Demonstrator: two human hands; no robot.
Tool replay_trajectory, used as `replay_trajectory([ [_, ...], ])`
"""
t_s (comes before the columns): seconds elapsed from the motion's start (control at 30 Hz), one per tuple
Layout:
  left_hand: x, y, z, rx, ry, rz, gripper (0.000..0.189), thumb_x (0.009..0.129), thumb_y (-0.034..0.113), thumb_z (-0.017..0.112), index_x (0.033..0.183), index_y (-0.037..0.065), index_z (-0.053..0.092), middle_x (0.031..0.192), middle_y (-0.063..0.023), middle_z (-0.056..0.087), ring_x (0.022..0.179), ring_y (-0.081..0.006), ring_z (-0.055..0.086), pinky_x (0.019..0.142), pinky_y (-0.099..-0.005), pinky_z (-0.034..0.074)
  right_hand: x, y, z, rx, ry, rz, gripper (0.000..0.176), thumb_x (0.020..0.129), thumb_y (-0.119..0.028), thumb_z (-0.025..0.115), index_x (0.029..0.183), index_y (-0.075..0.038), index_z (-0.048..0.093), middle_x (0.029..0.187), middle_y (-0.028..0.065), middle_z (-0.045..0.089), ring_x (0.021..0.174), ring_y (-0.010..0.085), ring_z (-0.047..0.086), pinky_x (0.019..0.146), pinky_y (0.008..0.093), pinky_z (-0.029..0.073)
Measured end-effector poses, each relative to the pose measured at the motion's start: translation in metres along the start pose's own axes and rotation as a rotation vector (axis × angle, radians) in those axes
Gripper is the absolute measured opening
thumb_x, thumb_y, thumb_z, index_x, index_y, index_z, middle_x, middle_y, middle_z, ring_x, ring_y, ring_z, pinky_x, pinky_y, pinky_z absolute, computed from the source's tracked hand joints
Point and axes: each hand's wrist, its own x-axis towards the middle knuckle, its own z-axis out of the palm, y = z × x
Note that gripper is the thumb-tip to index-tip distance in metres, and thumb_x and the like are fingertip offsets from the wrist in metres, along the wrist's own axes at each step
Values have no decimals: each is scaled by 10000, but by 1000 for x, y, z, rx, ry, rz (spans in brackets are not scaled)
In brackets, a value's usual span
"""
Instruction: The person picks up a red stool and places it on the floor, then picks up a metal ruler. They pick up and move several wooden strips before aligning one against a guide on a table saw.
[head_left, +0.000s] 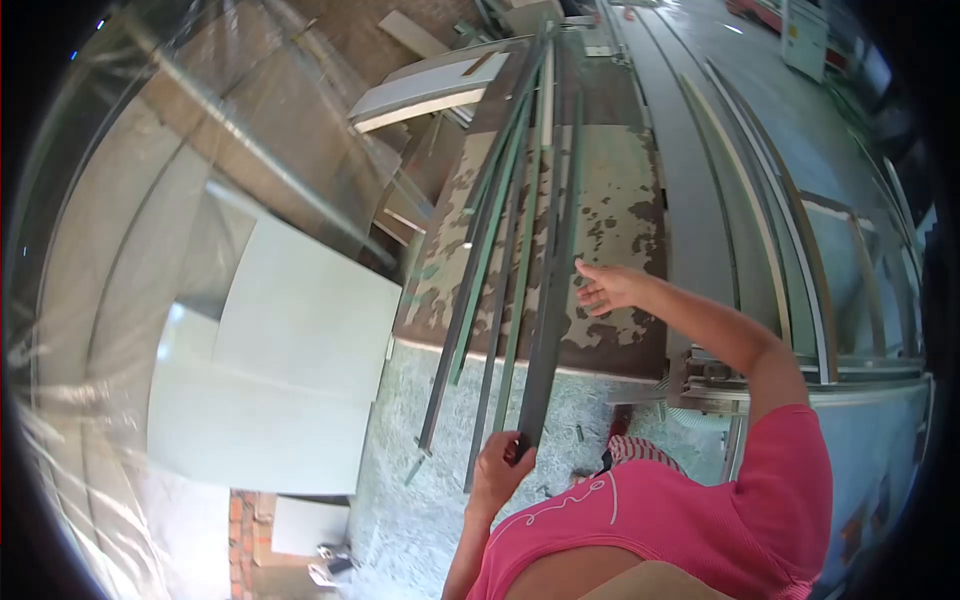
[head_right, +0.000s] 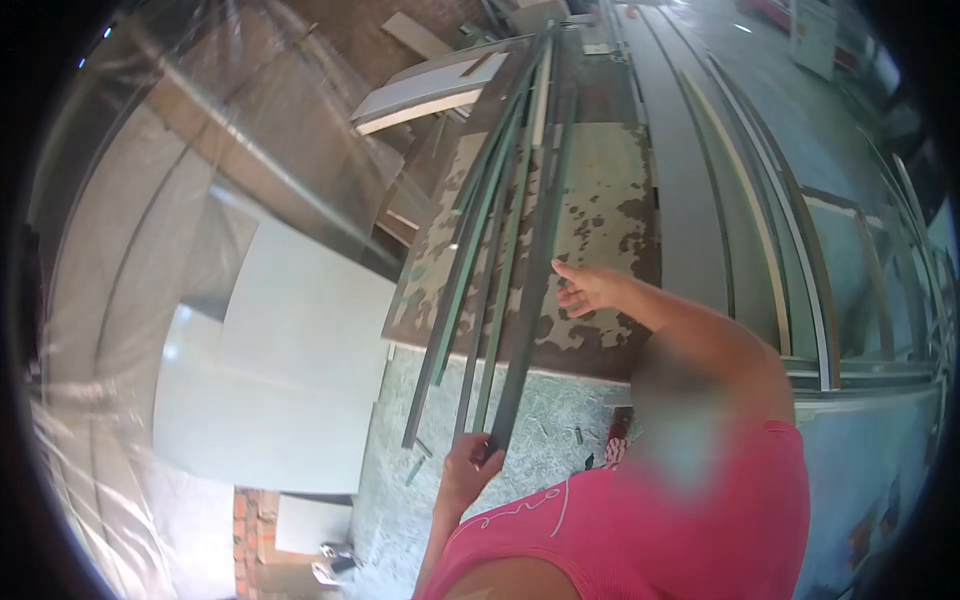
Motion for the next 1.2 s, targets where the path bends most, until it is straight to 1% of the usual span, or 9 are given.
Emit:
replay_trajectory([
  [0.2,-88,-9,-4,-104,17,-291,328,713,125,679,991,11,546,790,-102,592,703,-156,579,561,-276,480,11,50,67,422,-176,205,236,875,-306,500,986,-103,456,983,109,560,957,275,558,868,491,433],
  [0.23,-94,-7,-6,-147,-58,-441,342,726,131,671,1016,13,532,810,-106,604,720,-156,583,558,-283,480,4,51,73,416,-179,199,236,875,-306,500,986,-103,456,983,109,560,957,275,558,868,491,433],
  [0.5,-87,-7,21,-429,-337,-454,473,782,222,648,1153,-1,458,835,-100,601,767,-123,548,656,-270,445,-26,51,29,419,-63,127,176,848,-253,549,898,-88,513,922,93,589,900,247,583,792,427,474],
  [0.63,-54,20,38,-367,-543,-401,429,811,271,606,1095,-20,468,715,-97,581,656,-120,540,562,-272,430,-38,43,-14,476,29,61,200,816,-268,599,870,-92,521,871,82,596,833,223,596,730,400,493],
  [0.83,-25,38,81,-361,-562,-352,384,823,301,576,993,-29,476,661,-78,552,596,-127,522,528,-270,413,-35,38,-72,519,149,32,207,800,-260,622,801,-88,508,799,65,585,737,200,591,690,373,505],
  [1.03,-11,35,120,-412,-628,-277,370,829,321,559,947,-18,470,677,-112,562,630,-170,551,556,-305,425,-29,36,-98,325,267,194,278,808,-250,605,968,-72,463,851,82,579,755,206,597,669,392,509],
  [1.1,-13,24,138,-391,-622,-209,373,832,323,555,951,-21,469,700,-138,573,664,-204,572,579,-319,431,-43,24,-88,-331,580,102,531,834,-307,549,1235,-47,317,1016,148,549,814,250,600,644,383,511],
  [1.13,-13,17,148,-366,-607,-141,376,835,324,550,955,-23,469,722,-163,584,699,-239,593,602,-334,436,-53,16,-83,-339,587,107,531,834,-307,549,1235,-47,317,1016,148,549,814,250,600,644,383,511],
  [1.2,-11,8,165,-380,-638,-126,383,844,336,532,955,-25,469,744,-181,588,727,-270,599,622,-342,438,-68,2,-77,-830,582,201,732,855,-373,470,1360,-26,70,1185,201,452,942,322,555,757,417,475],
])
